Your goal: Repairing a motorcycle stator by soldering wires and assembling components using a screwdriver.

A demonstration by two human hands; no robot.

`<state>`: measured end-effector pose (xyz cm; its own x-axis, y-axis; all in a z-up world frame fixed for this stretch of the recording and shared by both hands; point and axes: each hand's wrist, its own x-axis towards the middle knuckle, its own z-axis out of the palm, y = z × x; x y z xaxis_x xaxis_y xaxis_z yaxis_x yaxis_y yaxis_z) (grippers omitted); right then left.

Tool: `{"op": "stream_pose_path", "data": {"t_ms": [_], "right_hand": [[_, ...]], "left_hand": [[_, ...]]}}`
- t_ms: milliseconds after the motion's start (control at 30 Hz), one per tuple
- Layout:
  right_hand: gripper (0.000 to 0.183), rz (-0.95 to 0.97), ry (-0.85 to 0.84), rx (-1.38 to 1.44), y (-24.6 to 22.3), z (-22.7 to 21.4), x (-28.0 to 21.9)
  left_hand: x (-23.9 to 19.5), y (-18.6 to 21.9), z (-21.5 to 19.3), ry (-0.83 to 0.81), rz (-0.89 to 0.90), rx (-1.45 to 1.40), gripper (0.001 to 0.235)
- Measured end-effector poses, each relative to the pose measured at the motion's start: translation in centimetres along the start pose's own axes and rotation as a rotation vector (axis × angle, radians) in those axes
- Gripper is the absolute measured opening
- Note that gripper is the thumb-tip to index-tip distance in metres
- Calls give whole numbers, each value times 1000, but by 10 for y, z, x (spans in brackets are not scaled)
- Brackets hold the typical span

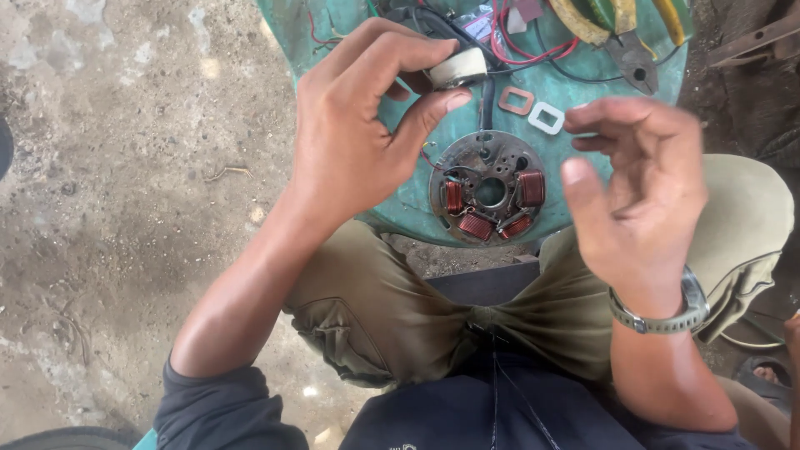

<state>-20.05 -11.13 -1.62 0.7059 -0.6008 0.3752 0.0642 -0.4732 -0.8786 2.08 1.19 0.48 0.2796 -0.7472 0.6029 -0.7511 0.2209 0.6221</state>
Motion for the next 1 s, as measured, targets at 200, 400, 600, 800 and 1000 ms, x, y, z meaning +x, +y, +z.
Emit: {"op": "stream_pose_path", "data": {"t_ms": [200,400,600,800,1000], "right_hand": [[123,74,-361,-400,3,3,-15],[114,-47,-323,-484,15,9,-18],[112,155,-324,-455,4,11,-12],[98,-8,-272,-464,13,6,-14],[95,-54,-282,-444,17,-4,-10]], "left_hand": [[0,-3,-3,-33,-29,-24,16],[2,1,-5,16,-74,-22,17],[4,4,-5,5,-133,11,15],[-5,3,2,-52,-163,17,20],[-7,6,5,-84,-201,35,22]]}}
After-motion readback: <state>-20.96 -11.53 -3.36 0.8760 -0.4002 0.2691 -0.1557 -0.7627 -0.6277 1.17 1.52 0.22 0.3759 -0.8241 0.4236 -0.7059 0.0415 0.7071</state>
